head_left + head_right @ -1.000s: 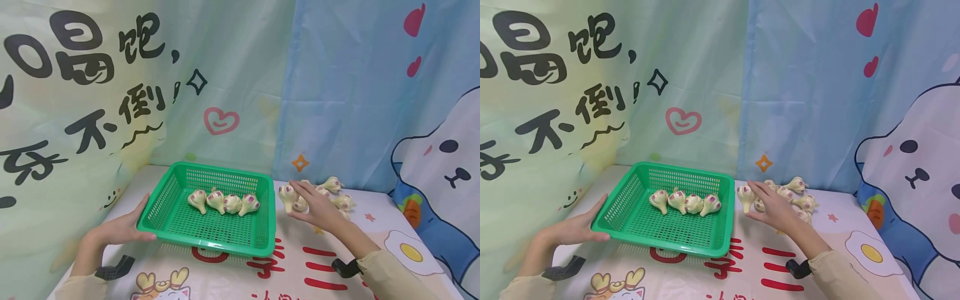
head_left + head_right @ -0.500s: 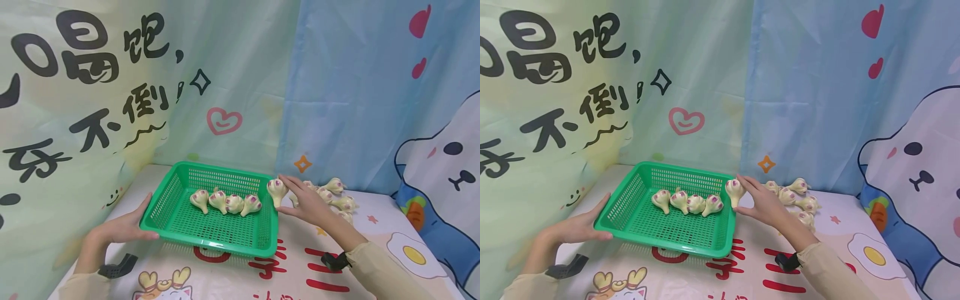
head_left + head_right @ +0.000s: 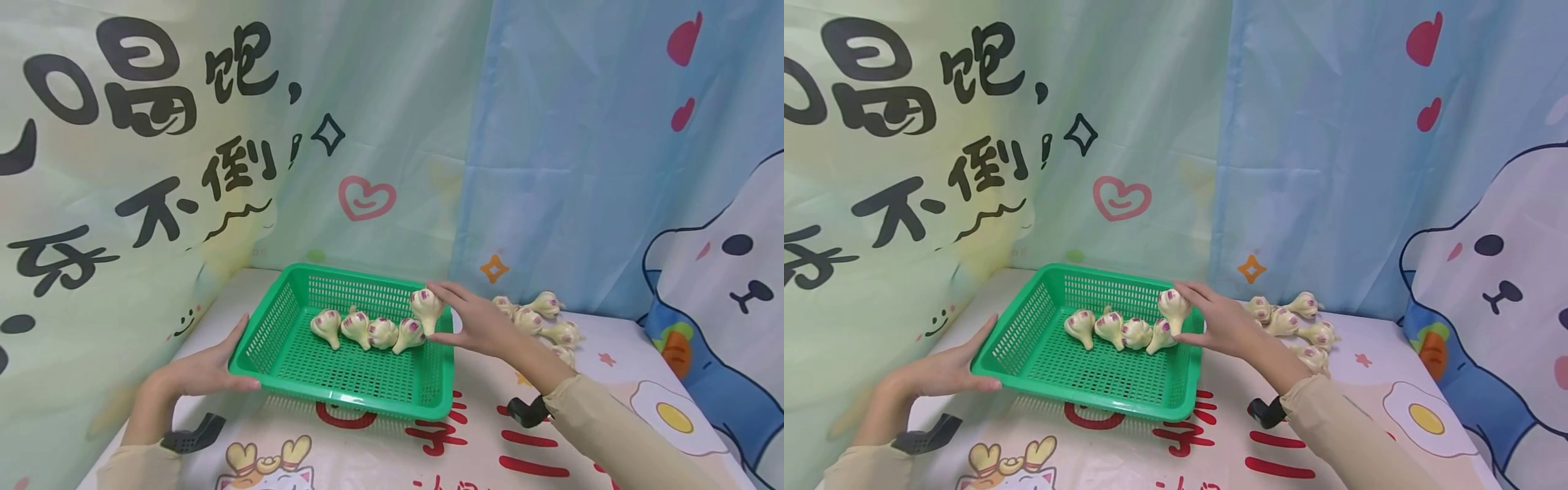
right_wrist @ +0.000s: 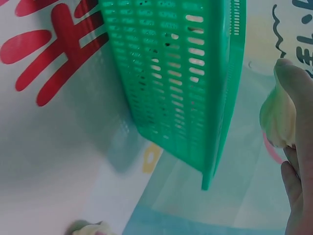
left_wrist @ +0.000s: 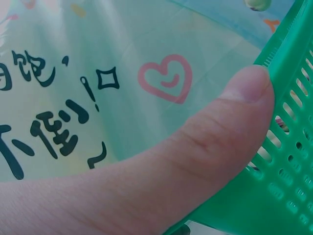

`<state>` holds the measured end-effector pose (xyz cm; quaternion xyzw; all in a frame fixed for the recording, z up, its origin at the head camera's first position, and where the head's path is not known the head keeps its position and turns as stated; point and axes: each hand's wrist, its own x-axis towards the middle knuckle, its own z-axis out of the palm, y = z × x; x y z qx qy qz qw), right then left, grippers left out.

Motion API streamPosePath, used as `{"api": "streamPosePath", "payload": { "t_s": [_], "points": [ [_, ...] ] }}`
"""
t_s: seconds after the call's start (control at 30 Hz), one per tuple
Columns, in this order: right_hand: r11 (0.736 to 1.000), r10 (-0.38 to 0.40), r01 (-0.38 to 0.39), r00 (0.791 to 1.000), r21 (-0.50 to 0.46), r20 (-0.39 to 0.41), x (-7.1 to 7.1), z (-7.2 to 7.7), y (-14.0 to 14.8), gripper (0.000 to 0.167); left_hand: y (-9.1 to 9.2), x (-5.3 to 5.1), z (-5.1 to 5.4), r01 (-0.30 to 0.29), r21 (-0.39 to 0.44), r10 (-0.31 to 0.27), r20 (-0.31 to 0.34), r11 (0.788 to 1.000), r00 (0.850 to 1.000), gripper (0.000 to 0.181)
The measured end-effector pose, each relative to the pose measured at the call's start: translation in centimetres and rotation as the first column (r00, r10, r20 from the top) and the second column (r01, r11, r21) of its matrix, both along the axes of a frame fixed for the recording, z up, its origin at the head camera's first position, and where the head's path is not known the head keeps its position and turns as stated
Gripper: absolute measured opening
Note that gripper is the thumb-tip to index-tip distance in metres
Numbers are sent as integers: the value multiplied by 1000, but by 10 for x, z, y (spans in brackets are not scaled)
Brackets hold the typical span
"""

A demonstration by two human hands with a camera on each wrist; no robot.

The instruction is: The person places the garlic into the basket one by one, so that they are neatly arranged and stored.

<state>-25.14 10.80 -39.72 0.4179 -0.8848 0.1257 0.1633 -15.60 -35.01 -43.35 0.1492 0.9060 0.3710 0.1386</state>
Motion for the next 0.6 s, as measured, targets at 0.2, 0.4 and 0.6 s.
{"api": "streamPosePath", "payload": {
  "t_s": [0.2, 0.4, 0.6],
  "points": [
    [998, 28, -29, 1000, 49, 12, -1, 8, -16, 89, 0, -1, -1, 6, 8, -6, -3, 1000, 1000, 122],
    [992, 90, -94, 994, 82, 60, -7, 16, -31, 86, -1, -2, -4, 1, 12, -1, -8, 1000, 1000, 123],
    [978, 147, -163, 981, 129, 125, -15, 24, -51, 83, -1, -2, -4, -5, 15, 5, -3, 1000, 1000, 123]
  ]
}}
